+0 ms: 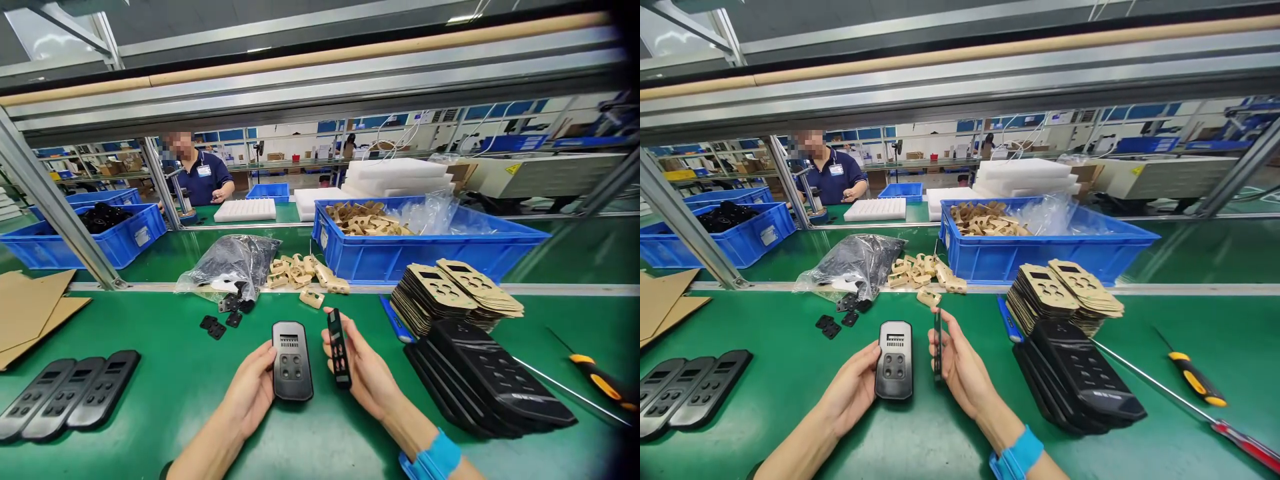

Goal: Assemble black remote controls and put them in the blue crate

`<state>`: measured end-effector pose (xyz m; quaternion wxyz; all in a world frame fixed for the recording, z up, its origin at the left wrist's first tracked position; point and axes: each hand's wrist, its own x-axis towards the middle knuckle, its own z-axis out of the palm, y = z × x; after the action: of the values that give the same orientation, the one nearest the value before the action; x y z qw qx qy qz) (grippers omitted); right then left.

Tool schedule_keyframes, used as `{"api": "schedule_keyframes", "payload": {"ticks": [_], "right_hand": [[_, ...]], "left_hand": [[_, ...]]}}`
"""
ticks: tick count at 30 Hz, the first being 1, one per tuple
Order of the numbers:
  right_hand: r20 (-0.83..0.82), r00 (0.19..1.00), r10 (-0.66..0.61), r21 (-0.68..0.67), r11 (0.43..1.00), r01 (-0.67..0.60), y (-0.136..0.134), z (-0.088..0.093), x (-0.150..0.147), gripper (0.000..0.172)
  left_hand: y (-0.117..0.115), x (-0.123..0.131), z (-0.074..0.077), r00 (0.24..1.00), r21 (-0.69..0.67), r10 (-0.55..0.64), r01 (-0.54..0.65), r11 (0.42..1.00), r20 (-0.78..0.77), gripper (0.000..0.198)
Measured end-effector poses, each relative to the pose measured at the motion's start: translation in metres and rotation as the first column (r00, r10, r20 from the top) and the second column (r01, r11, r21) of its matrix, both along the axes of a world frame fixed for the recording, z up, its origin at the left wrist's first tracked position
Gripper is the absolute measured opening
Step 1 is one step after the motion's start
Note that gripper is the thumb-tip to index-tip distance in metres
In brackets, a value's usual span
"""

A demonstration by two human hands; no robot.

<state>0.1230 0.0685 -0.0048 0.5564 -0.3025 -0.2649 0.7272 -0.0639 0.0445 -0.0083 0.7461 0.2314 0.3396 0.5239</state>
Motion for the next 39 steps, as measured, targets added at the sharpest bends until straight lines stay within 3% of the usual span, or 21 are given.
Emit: {"api": "schedule_keyframes", "payload": {"ticks": [5,13,20,26,39], "right_hand": [[0.053,0.998,-0.027,0.022,0.999,0.026,-0.003,0.002,-0.004,0.047],[0.353,0.920,-0.169,0.158,0.980,0.119,0.000,-0.005,-0.004,0.046],[0.536,0.832,-0.143,0.308,0.951,-0.035,-0.011,-0.009,-0.013,0.038],[0.564,0.818,-0.116,0.306,0.949,-0.076,-0.014,-0.012,-0.019,0.037],[0.659,0.725,-0.203,0.353,0.934,-0.060,-0.017,-0.017,-0.020,0.035]], "left_hand": [[-0.002,0.003,0.001,0.998,0.026,-0.060,0.060,0.998,0.012,0.033],[-0.004,0.007,0.004,0.997,0.057,-0.074,0.074,0.996,0.001,0.034],[-0.008,0.008,0.001,0.993,-0.009,-0.115,0.116,0.993,0.020,0.031],[-0.009,0.009,0.000,0.992,-0.023,-0.124,0.124,0.992,0.023,0.032],[-0.012,0.011,0.000,0.988,0.046,-0.147,0.149,0.988,-0.056,0.042]]}}
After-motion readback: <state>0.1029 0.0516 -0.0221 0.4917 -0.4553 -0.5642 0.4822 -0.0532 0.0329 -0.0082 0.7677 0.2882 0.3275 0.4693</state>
